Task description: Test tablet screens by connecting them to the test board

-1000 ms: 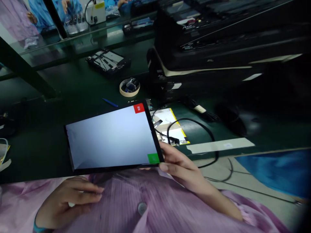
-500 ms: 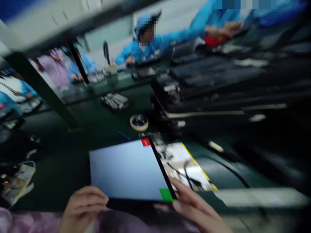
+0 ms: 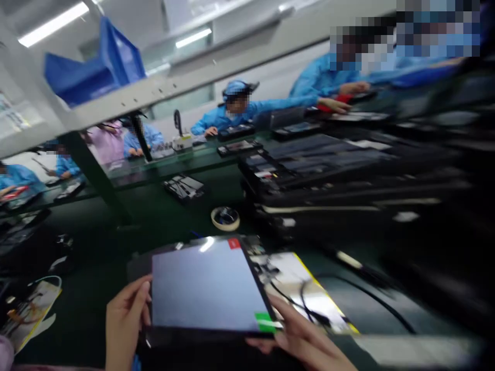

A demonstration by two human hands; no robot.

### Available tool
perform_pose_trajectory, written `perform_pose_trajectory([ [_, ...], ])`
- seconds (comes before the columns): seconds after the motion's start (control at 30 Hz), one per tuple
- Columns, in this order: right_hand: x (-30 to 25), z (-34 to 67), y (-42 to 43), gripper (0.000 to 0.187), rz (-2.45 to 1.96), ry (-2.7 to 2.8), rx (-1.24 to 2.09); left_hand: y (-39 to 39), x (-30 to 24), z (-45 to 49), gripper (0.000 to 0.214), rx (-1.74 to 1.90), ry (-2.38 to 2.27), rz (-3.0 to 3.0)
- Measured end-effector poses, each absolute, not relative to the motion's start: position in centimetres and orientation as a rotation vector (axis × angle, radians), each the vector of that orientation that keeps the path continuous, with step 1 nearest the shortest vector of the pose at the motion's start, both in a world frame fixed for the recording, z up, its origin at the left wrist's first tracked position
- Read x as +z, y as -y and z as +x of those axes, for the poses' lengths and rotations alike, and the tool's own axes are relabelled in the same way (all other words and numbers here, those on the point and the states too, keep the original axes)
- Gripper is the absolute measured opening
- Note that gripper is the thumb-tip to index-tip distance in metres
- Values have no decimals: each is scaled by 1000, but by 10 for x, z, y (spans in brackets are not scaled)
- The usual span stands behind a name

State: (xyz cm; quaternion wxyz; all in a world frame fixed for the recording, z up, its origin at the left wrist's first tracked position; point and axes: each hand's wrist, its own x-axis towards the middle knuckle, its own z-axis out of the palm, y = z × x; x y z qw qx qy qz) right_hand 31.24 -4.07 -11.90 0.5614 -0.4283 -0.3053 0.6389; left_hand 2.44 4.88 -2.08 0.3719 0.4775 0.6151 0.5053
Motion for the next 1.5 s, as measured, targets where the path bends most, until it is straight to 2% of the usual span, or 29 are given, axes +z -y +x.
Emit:
perform_pose_trajectory([
  [0.07,-103,308,41,75,-949,757,1543,-51,-23,21,52,1299,-1613,1222],
  [0.27,-79,308,38,64,-861,839,1572,-54,-26,22,42,1314,-1647,1199],
  [0.43,-84,308,43,61,-818,813,1586,-51,-22,26,45,1308,-1693,1182],
  [0.97,-86,312,44,66,-872,847,1598,-52,-29,24,42,1273,-1703,1240],
  [1.33,-84,313,49,64,-904,837,1605,-57,-30,26,51,1036,-1802,1446],
  [1.5,-86,314,54,57,-867,802,1570,-55,-31,30,52,969,-1838,1598],
])
